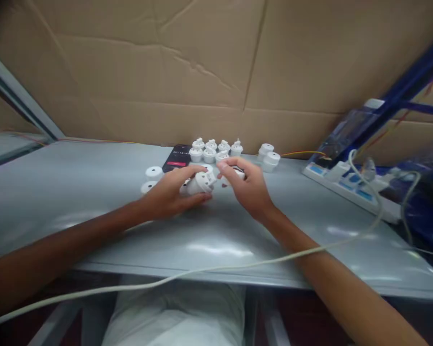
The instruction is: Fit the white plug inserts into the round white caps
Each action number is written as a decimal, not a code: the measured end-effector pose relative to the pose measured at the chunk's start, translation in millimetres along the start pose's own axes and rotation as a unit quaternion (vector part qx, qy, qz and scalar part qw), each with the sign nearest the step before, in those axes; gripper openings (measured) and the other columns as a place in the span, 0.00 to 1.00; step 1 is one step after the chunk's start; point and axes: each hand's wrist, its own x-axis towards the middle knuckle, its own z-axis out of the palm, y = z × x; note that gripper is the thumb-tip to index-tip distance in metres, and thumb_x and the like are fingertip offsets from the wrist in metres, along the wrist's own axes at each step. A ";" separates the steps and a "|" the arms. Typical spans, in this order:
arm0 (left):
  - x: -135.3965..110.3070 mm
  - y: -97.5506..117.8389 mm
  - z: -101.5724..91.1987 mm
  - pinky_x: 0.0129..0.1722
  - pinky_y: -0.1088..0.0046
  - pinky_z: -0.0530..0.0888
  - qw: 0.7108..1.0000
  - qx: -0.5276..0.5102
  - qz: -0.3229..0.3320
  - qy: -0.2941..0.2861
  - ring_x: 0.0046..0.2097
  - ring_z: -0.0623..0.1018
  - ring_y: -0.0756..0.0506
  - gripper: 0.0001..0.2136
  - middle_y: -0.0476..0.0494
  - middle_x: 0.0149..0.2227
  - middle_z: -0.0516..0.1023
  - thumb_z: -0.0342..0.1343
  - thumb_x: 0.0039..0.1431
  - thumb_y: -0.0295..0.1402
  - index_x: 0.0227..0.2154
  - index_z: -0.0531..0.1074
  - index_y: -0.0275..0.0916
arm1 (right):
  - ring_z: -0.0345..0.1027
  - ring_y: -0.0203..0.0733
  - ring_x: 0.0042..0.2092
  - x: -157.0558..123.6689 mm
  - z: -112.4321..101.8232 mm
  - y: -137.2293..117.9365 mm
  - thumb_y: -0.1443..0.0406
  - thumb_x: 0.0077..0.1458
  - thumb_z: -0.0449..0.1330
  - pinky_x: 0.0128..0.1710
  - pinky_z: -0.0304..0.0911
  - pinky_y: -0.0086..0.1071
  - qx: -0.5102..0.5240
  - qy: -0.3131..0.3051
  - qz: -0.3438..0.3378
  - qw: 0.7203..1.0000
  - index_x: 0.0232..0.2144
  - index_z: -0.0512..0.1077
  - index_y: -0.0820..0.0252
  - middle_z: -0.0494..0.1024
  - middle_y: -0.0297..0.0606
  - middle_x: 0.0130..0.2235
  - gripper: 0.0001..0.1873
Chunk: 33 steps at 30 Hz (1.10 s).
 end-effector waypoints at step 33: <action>-14.8 14.0 -10.3 0.38 0.69 0.73 0.947 -0.282 -0.151 0.023 0.38 0.73 0.46 0.17 0.48 0.34 0.69 0.46 0.70 0.52 0.36 0.61 0.43 | 0.70 0.51 0.58 -25.6 9.3 5.2 0.63 0.56 0.70 0.54 0.76 0.47 -0.079 -0.094 -0.239 0.963 0.51 0.74 0.46 0.74 0.42 0.54 0.20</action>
